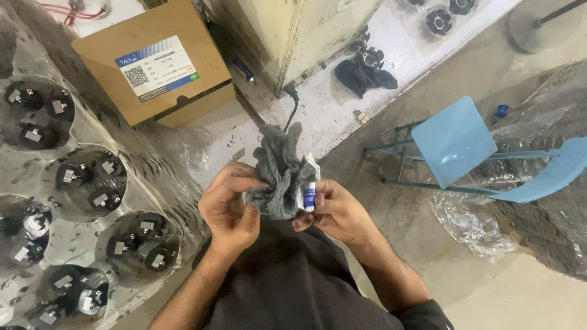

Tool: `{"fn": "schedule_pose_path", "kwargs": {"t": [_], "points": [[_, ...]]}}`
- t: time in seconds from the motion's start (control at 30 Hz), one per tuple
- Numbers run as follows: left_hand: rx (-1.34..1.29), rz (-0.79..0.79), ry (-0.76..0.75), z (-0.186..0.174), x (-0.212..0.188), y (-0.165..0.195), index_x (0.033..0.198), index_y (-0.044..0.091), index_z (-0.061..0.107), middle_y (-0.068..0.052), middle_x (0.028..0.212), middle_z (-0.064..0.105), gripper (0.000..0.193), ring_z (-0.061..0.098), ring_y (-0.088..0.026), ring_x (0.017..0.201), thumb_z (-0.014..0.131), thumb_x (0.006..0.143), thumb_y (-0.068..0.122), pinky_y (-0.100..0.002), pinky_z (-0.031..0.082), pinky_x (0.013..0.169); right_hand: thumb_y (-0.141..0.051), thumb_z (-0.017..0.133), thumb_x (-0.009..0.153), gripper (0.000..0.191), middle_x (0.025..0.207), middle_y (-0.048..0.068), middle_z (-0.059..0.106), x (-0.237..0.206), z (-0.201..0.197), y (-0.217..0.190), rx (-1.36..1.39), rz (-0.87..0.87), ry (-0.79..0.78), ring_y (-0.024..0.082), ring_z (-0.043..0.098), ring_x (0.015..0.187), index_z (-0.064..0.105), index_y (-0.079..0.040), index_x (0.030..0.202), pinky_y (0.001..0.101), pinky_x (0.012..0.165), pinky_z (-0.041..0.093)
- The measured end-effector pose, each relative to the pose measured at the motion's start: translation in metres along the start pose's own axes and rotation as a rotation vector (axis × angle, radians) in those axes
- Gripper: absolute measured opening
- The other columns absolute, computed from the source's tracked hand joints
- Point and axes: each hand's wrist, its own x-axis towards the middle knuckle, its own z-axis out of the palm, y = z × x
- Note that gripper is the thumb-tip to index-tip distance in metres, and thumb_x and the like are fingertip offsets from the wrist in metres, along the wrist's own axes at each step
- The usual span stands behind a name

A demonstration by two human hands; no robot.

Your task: The person picks black plastic plug components one at a time from plastic trays and squeezes adhesive from a small tube onto each component, then places it back in the tray. They occasionally wipe the tube with a cloth and reach across trays to select the next part.

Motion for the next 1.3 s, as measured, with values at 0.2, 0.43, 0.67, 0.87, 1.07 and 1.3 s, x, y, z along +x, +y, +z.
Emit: {"fn": "schedule_pose_path", "kwargs": {"t": [0.2,0.43,0.67,0.87,1.07,1.3], "points": [[0.262,0.137,-0.074,-0.008,0.017,0.02,0.092,0.002,0.069,-0.01,0.09,0.064,0.02,0.063,-0.024,0.086,0.065,0.076,-0.007,-0.033,0.052,0.081,-0.019,0.073,0.1,0.029,0.102,0.018,0.076,0.013,-0.011,-0.004,0.007,0.026,0.024,0.029,0.076,0.09,0.068,0.007,0.112,0.0445,0.083,0.064],[0.348,0.138,-0.146,-0.011,0.022,0.03,0.092,0.007,0.073,-0.008,0.088,0.065,0.031,0.065,-0.025,0.083,0.064,0.067,-0.01,-0.033,0.054,0.074,-0.007,0.078,0.091,0.025,0.105,0.01,0.076,0.029,-0.007,0.001,-0.256,-0.063,0.205,0.018,0.072,0.094,0.07,0.005,0.111,0.0306,0.083,0.057],[0.43,0.118,-0.065,-0.016,0.019,0.022,0.093,0.007,0.073,-0.008,0.09,0.065,0.037,0.066,-0.026,0.084,0.062,0.063,-0.013,-0.033,0.055,0.075,-0.001,0.077,0.09,0.025,0.108,0.008,0.076,0.046,-0.015,0.023,-0.486,-0.256,0.321,0.014,0.069,0.097,0.071,0.006,0.113,0.0299,0.086,0.055],[0.464,0.115,0.027,-0.017,0.014,0.011,0.095,0.006,0.072,-0.01,0.093,0.065,0.035,0.067,-0.026,0.088,0.065,0.065,-0.012,-0.033,0.055,0.079,-0.001,0.075,0.087,0.028,0.108,0.007,0.077,0.055,0.001,0.018,-0.31,-0.171,0.294,0.015,0.071,0.096,0.071,0.003,0.114,0.0313,0.088,0.056],[0.24,-0.041,0.144,-0.019,-0.001,-0.02,0.102,-0.001,0.068,-0.012,0.1,0.065,0.023,0.065,-0.021,0.097,0.066,0.082,-0.012,-0.028,0.051,0.087,0.007,0.075,0.081,0.027,0.102,0.012,0.074,0.057,0.032,0.027,-1.153,-0.759,0.429,0.02,0.071,0.094,0.07,0.001,0.108,0.0323,0.084,0.059],[-0.069,-0.403,0.288,-0.023,-0.02,-0.065,0.111,-0.005,0.067,-0.005,0.097,0.068,0.017,0.059,-0.01,0.084,0.07,0.095,-0.004,-0.022,0.049,0.073,0.011,0.069,0.077,0.031,0.102,0.015,0.073,0.081,0.034,0.018,-1.603,-1.295,0.25,0.033,0.074,0.096,0.067,-0.004,0.105,0.0363,0.087,0.062]]}}
